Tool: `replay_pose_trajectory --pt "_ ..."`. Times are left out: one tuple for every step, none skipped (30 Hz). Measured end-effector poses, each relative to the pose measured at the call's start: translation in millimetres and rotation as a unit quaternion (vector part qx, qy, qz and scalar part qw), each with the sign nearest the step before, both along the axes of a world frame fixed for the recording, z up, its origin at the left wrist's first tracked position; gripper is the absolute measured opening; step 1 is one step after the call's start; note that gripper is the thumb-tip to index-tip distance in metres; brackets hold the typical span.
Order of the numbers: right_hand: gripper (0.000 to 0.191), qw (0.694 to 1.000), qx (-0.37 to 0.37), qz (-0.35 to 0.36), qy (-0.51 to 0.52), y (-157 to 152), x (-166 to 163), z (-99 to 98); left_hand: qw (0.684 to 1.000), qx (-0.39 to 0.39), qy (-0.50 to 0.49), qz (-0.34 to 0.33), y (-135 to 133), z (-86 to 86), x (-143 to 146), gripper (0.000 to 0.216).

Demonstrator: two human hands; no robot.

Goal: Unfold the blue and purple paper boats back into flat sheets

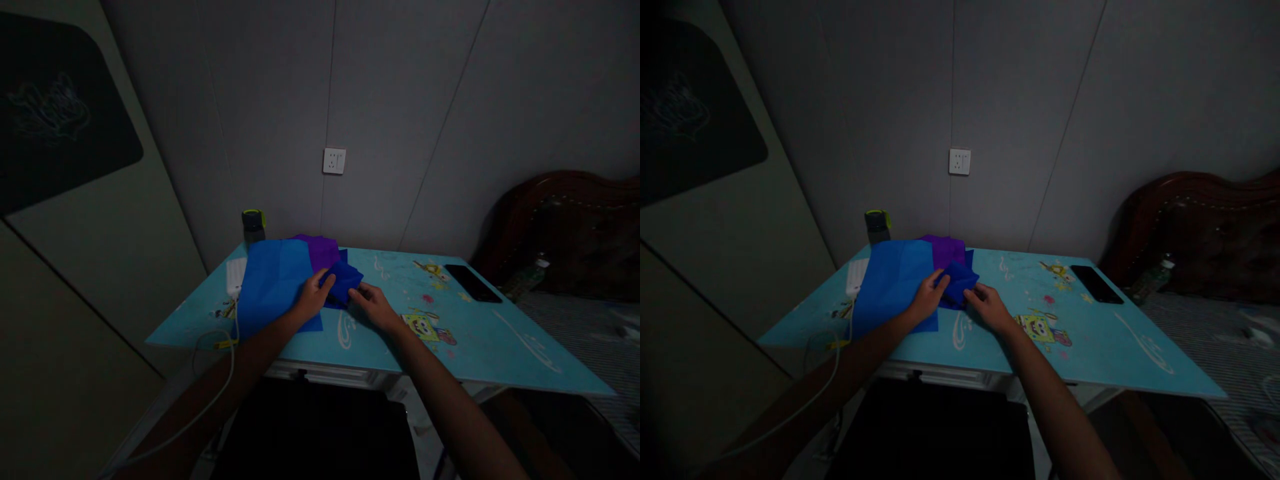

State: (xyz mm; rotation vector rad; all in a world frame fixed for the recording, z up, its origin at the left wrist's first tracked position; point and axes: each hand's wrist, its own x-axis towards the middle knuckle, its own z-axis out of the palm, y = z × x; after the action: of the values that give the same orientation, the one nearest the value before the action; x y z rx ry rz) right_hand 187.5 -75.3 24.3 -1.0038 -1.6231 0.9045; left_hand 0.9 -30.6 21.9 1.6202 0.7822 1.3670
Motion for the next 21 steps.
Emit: replay_pose_trajectory --pt "0.041 1.0 0.009 -0.016 0.014 1 1 0.1 1.0 -0.002 0.003 -0.007 0 -1.9 1 0.04" --pt "0.04 0.999 0.017 -0.033 0.026 2 2 0.1 1.0 -0.008 0.007 -0.02 0 -4.0 1 0.04" --pt "0.039 0.998 0.021 -0.049 0.036 3 4 0.0 0.999 -0.017 0.012 -0.039 0 -6.3 2 0.039" --pt "0.038 0.997 0.024 -0.063 0.043 4 6 -0.2 0.998 -0.025 0.018 -0.063 0 -8.5 3 0.039" --pt "0.038 0.996 0.025 -0.073 0.045 5 8 -0.5 0.995 -0.032 0.027 -0.088 0 -10.3 3 0.039" --pt "0.037 0.996 0.027 -0.079 0.044 6 10 -0.9 0.992 -0.039 0.039 -0.109 -1 -11.6 3 0.041" --pt "0.037 0.995 0.03 -0.083 0.038 7 12 -1.2 0.99 -0.045 0.053 -0.124 -1 -12.2 3 0.042" --pt "0.037 0.995 0.034 -0.085 0.03 6 13 -1.5 0.988 -0.048 0.067 -0.133 -2 -11.9 3 0.044" --pt "0.036 0.995 0.04 -0.086 0.019 6 13 -1.6 0.987 -0.045 0.078 -0.135 -3 -10.8 2 0.045" --pt "0.036 0.995 0.046 -0.087 0.008 5 13 -1.6 0.987 -0.037 0.086 -0.133 -5 -9.0 2 0.044" --pt "0.035 0.995 0.05 -0.087 -0.004 4 13 -1.4 0.988 -0.025 0.088 -0.127 -6 -6.7 1 0.044" --pt "0.034 0.995 0.054 -0.086 -0.016 3 12 -1.1 0.989 -0.011 0.088 -0.119 -8 -4.2 1 0.043" --pt "0.033 0.994 0.058 -0.084 -0.028 2 12 -0.8 0.99 0.002 0.088 -0.109 -9 -2.0 0 0.043" --pt "0.033 0.994 0.06 -0.082 -0.04 1 11 -0.4 0.991 0.01 0.09 -0.098 -10 -0.2 -1 0.043" --pt "0.033 0.994 0.061 -0.08 -0.049 0 10 -0.1 0.991 0.014 0.095 -0.089 -10 0.7 -1 0.043" --pt "0.033 0.994 0.061 -0.076 -0.057 -1 10 0.1 0.991 0.017 0.104 -0.081 -10 0.8 -2 0.042" --pt "0.034 0.994 0.061 -0.07 -0.065 -1 9 0.3 0.99 0.023 0.115 -0.076 -10 -0.1 -2 0.041" --pt "0.034 0.993 0.062 -0.063 -0.074 -1 9 0.3 0.989 0.03 0.126 -0.074 -10 -1.6 -2 0.039" --pt "0.034 0.993 0.063 -0.056 -0.085 -1 9 0.3 0.987 0.036 0.138 -0.076 -9 -3.5 -1 0.038" --pt "0.035 0.992 0.064 -0.051 -0.098 -1 9 0.2 0.985 0.042 0.149 -0.079 -9 -5.4 -1 0.038" --pt "0.035 0.99 0.065 -0.05 -0.111 -1 8 0.1 0.983 0.045 0.159 -0.085 -9 -7.1 0 0.039"
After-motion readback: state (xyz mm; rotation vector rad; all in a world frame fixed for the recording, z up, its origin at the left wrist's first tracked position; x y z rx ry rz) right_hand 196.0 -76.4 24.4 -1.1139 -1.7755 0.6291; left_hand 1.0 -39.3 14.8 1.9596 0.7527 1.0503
